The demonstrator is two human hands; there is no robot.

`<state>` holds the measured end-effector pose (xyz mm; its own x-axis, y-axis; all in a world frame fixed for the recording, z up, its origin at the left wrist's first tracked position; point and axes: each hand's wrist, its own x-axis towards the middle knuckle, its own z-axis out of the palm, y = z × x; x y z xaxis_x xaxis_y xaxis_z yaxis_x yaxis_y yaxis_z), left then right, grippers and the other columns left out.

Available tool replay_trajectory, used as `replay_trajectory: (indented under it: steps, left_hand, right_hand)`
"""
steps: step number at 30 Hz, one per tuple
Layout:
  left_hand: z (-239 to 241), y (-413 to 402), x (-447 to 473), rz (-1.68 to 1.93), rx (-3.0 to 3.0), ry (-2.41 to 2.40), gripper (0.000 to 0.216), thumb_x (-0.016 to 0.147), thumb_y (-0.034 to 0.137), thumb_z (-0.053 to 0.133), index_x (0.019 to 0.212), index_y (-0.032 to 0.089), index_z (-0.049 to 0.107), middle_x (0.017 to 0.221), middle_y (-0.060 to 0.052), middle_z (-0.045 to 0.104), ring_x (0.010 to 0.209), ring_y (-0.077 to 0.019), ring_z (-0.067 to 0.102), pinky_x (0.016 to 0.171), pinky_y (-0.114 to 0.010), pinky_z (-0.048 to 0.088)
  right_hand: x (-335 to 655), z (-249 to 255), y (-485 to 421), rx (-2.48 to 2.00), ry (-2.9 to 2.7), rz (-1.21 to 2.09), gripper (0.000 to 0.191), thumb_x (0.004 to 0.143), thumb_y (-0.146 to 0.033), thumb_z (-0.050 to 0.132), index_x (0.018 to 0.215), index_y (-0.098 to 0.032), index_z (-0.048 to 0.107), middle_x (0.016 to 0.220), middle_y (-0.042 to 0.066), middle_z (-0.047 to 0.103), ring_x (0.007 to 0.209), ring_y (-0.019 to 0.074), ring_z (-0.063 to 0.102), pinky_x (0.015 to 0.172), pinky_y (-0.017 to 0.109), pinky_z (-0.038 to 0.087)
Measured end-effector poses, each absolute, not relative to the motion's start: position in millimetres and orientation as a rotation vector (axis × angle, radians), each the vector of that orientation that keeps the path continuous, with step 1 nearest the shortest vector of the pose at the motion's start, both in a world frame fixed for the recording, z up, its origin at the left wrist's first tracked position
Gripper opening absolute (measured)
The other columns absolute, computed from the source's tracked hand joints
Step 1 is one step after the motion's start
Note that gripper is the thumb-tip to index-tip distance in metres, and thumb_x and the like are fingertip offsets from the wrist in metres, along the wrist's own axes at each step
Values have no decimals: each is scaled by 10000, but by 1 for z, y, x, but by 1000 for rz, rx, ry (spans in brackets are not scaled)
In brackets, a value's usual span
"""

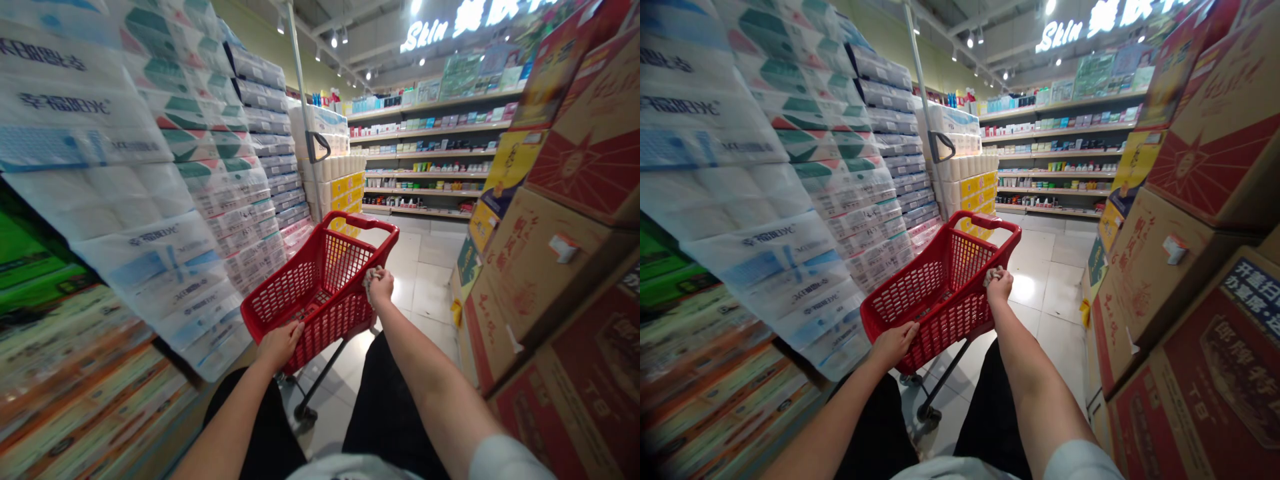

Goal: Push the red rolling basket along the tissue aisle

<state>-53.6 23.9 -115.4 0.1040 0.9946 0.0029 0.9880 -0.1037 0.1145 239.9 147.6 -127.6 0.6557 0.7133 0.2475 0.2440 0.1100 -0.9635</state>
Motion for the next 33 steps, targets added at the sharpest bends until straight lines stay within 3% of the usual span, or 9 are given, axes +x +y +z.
replay_trajectory:
  steps: [3, 6, 12, 18, 24, 33]
  left_hand:
    - [-117, 25, -55, 131, 2269, 2045, 550, 946, 567, 129, 993, 291, 603, 940, -46, 730, 869, -226, 679, 719, -304, 443]
    - [-117, 26, -55, 129, 2257, 2054, 562, 944, 574, 130, 1001, 287, 609, 941, -52, 727, 877, -230, 678, 726, -305, 442]
    - [-115, 26, -53, 111, 2241, 2045, 583, 943, 575, 112, 1026, 292, 614, 952, -58, 723, 894, -235, 674, 749, -316, 449]
    - [-112, 25, -50, 100, 2230, 2035, 578, 945, 562, 103, 1118, 303, 591, 1001, -62, 722, 920, -249, 676, 768, -334, 457]
    - [-111, 26, -46, 94, 2208, 2038, 583, 951, 547, 95, 1173, 300, 575, 1042, -74, 716, 947, -261, 674, 784, -349, 464]
    - [-110, 27, -44, 77, 2222, 2044, 557, 955, 532, 113, 1137, 289, 579, 1041, -88, 714, 926, -274, 678, 777, -369, 470]
  right_hand:
    - [226, -143, 139, -1431, -989, 468, 182, 695, -135, 475, 802, -199, 608, 885, 43, 612, 752, 166, 585, 714, 284, 472]
    - [211, -155, 123, -1405, -1106, 468, 202, 672, -106, 484, 774, -197, 633, 955, 53, 592, 848, 178, 574, 816, 296, 458]
    - [188, -162, 98, -1358, -1270, 435, 266, 723, -61, 455, 823, -208, 652, 1008, 69, 594, 952, 207, 543, 917, 339, 420]
    - [153, -179, 79, -1308, -1336, 395, 265, 765, -91, 478, 959, -188, 630, 1053, 94, 539, 983, 214, 533, 928, 357, 433]
    - [118, -186, 56, -1256, -1386, 467, 207, 742, -87, 496, 859, -207, 616, 1037, 70, 502, 950, 196, 556, 930, 347, 451]
    - [94, -193, 31, -1106, -1550, 543, 263, 716, -90, 500, 879, -245, 636, 1056, 57, 573, 1117, 219, 533, 973, 374, 446]
